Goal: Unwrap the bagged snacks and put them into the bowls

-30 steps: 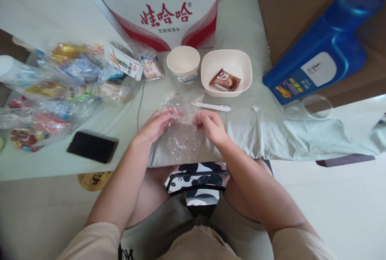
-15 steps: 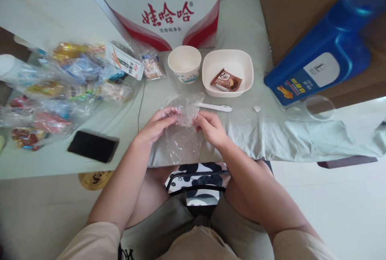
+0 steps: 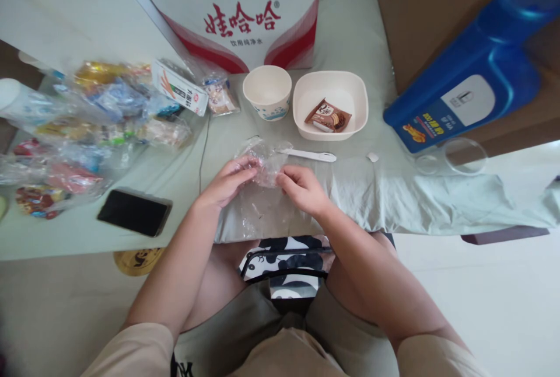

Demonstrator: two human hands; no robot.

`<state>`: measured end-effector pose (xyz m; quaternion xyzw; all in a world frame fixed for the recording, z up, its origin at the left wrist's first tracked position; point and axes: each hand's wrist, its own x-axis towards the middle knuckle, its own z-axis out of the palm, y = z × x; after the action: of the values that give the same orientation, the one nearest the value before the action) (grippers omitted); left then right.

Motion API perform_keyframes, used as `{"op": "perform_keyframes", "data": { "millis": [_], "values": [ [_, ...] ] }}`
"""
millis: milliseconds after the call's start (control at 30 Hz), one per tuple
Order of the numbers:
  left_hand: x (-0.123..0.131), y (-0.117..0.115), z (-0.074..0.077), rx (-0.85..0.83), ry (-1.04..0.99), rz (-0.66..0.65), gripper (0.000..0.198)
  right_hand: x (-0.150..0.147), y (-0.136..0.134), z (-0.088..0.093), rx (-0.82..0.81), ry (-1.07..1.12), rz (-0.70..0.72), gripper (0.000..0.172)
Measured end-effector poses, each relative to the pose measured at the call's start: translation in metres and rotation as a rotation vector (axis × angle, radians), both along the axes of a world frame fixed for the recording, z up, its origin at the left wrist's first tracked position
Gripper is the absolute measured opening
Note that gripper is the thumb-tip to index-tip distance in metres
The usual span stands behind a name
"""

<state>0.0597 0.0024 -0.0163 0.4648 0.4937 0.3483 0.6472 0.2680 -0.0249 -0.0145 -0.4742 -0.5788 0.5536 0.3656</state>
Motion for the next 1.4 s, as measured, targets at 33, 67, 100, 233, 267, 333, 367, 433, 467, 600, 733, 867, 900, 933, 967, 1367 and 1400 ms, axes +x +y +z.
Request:
{"op": "perform_keyframes", "data": {
  "millis": [33, 67, 100, 233, 267, 333, 367, 433, 467, 600, 733, 867, 900, 933, 967, 1367, 1400],
  "values": [
    [0.0, 0.0, 0.0, -0.002, 0.003, -0.003, 0.033, 0.0, 0.0, 0.0, 0.0, -0.015, 0.009, 0.033],
    [0.0, 0.0, 0.0, -0.004, 0.004, -0.008, 0.032, 0.001, 0.0, 0.0, -0.001, -0.029, 0.016, 0.033],
    [0.0, 0.0, 0.001, -0.003, 0.004, -0.014, 0.032, 0.001, 0.0, 0.001, -0.001, -0.04, 0.021, 0.033],
    [0.001, 0.001, 0.002, 0.015, 0.003, -0.035, 0.034, 0.001, 0.0, 0.003, 0.019, -0.078, 0.036, 0.033],
    [0.002, 0.001, 0.002, 0.018, 0.006, -0.033, 0.035, 0.001, 0.0, 0.004, 0.027, -0.086, 0.039, 0.033],
    [0.003, 0.001, 0.003, 0.037, 0.022, -0.011, 0.033, 0.001, 0.0, 0.003, 0.039, -0.093, 0.045, 0.033],
    [0.003, 0.001, 0.004, 0.053, 0.034, 0.009, 0.032, 0.0, 0.0, 0.003, 0.041, -0.093, 0.044, 0.031],
    [0.004, 0.002, 0.004, 0.085, 0.055, 0.061, 0.029, 0.0, 0.0, 0.001, 0.04, -0.092, 0.028, 0.025],
    [0.005, 0.002, 0.005, 0.093, 0.058, 0.09, 0.027, 0.0, -0.001, 0.0, 0.037, -0.092, 0.015, 0.02],
    [0.004, 0.002, 0.003, 0.066, 0.031, 0.213, 0.025, -0.001, -0.001, -0.007, 0.013, -0.106, -0.008, 0.016],
    [0.0, 0.005, 0.003, 0.018, -0.08, 0.263, 0.031, -0.001, 0.0, -0.01, 0.025, -0.107, -0.041, 0.022],
    [-0.006, 0.008, 0.005, -0.098, -0.171, 0.151, 0.057, -0.002, 0.0, -0.01, -0.063, -0.015, -0.063, 0.024],
    [-0.007, 0.008, 0.005, -0.126, -0.161, 0.128, 0.062, -0.002, 0.001, -0.009, -0.114, 0.039, -0.082, 0.033],
    [-0.007, 0.008, 0.005, -0.139, -0.14, 0.111, 0.064, -0.002, 0.001, -0.009, -0.164, 0.092, -0.107, 0.044],
    [-0.006, 0.008, 0.005, -0.135, -0.111, 0.102, 0.061, -0.001, 0.001, -0.008, -0.204, 0.132, -0.137, 0.056],
    [-0.007, 0.004, 0.006, 0.062, -0.028, 0.056, 0.036, -0.001, 0.006, -0.009, 0.045, -0.026, -0.117, 0.024],
    [-0.009, 0.004, 0.006, 0.045, -0.045, 0.033, 0.036, -0.001, 0.006, -0.01, 0.044, -0.014, -0.108, 0.03]
  ]
}}
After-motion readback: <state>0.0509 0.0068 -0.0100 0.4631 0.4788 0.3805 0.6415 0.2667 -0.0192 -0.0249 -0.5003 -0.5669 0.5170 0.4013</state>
